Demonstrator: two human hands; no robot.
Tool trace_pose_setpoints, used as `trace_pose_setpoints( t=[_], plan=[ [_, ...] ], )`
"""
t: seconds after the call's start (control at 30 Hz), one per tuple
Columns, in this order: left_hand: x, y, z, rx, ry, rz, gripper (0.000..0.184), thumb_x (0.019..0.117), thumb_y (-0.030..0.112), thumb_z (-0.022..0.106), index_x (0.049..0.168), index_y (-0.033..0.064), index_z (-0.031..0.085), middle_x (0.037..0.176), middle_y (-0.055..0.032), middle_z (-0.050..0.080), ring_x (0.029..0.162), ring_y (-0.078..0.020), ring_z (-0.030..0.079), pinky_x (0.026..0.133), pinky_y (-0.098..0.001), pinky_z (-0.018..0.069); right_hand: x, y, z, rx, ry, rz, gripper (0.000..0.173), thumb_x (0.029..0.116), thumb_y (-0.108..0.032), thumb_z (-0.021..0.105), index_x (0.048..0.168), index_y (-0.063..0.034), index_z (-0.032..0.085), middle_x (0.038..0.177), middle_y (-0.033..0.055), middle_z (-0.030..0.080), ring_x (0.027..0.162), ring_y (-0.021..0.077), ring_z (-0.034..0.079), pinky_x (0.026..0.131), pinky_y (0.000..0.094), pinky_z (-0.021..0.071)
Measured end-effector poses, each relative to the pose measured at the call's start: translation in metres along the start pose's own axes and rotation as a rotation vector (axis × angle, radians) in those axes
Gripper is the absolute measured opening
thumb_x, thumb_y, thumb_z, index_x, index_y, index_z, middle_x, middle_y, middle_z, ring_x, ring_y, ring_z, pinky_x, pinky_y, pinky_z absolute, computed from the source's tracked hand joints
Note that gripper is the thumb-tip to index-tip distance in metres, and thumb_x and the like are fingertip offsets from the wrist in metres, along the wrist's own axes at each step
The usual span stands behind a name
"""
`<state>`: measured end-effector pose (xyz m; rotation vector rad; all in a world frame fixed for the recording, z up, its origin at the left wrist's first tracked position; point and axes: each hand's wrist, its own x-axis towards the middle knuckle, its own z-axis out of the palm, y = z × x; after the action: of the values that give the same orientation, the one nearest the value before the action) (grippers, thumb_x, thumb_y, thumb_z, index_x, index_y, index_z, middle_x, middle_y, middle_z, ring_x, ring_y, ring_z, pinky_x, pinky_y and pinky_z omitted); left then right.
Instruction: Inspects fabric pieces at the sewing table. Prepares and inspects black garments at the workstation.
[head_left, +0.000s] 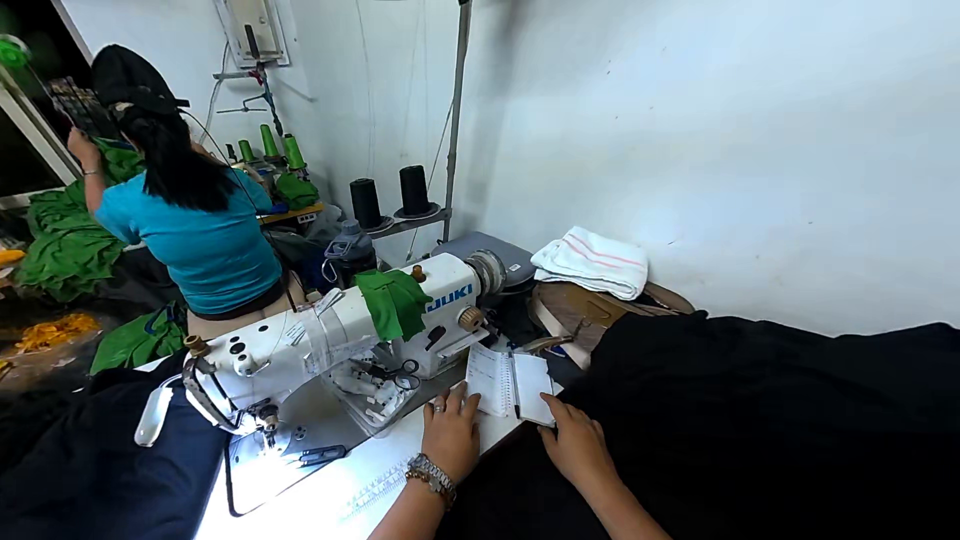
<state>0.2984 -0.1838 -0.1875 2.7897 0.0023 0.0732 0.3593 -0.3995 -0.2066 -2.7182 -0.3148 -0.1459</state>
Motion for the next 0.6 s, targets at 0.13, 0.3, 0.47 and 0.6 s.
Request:
trace_pose_setpoints(
  t=[0.13, 0.3, 0.47, 0.6],
  plan=[
    [-0.004, 0.000, 0.010, 0.013, 0.021, -0.002, 0.048, 0.1024, 0.028, 0.048, 0.150, 0.0240, 0.053, 0.162, -0.0016, 0.042, 0.149, -0.0304, 0.038, 0.117, -0.0598, 0.0311, 0.000, 0.001, 0.000, -0.007, -0.015, 0.005, 0.052, 0.0989, -0.015, 0.060, 0.150, -0.0135, 0.052, 0.136, 0.0159, 0.065, 0.129, 0.0385, 0.058, 0.113, 0.0576, 0.0388],
    [-0.008, -0.001, 0.013, 0.034, 0.045, 0.024, 0.046, 0.1042, 0.030, 0.044, 0.149, 0.0225, 0.055, 0.158, -0.0012, 0.048, 0.147, -0.0287, 0.041, 0.118, -0.0570, 0.0318, 0.001, 0.013, 0.006, 0.131, 0.144, -0.104, 0.042, 0.0974, -0.003, 0.056, 0.137, -0.0108, 0.065, 0.132, 0.0163, 0.067, 0.126, 0.0398, 0.060, 0.109, 0.0596, 0.0439],
    [-0.012, -0.005, 0.016, 0.023, 0.078, 0.068, 0.045, 0.1037, 0.032, 0.043, 0.145, 0.0213, 0.058, 0.154, -0.0014, 0.052, 0.145, -0.0279, 0.044, 0.118, -0.0554, 0.0324, 0.000, 0.020, 0.008, 0.211, 0.309, -0.203, 0.039, 0.0948, 0.002, 0.054, 0.126, -0.0091, 0.074, 0.123, 0.0171, 0.071, 0.116, 0.0396, 0.065, 0.102, 0.0544, 0.0509],
    [-0.012, -0.006, 0.017, 0.005, 0.072, 0.059, 0.045, 0.1034, 0.032, 0.044, 0.145, 0.0219, 0.059, 0.155, -0.0007, 0.051, 0.146, -0.0272, 0.043, 0.119, -0.0548, 0.0311, 0.001, 0.024, 0.007, 0.191, 0.210, -0.191, 0.040, 0.0954, 0.001, 0.056, 0.131, -0.0111, 0.072, 0.128, 0.0173, 0.069, 0.121, 0.0400, 0.062, 0.107, 0.0547, 0.0479]
  ],
)
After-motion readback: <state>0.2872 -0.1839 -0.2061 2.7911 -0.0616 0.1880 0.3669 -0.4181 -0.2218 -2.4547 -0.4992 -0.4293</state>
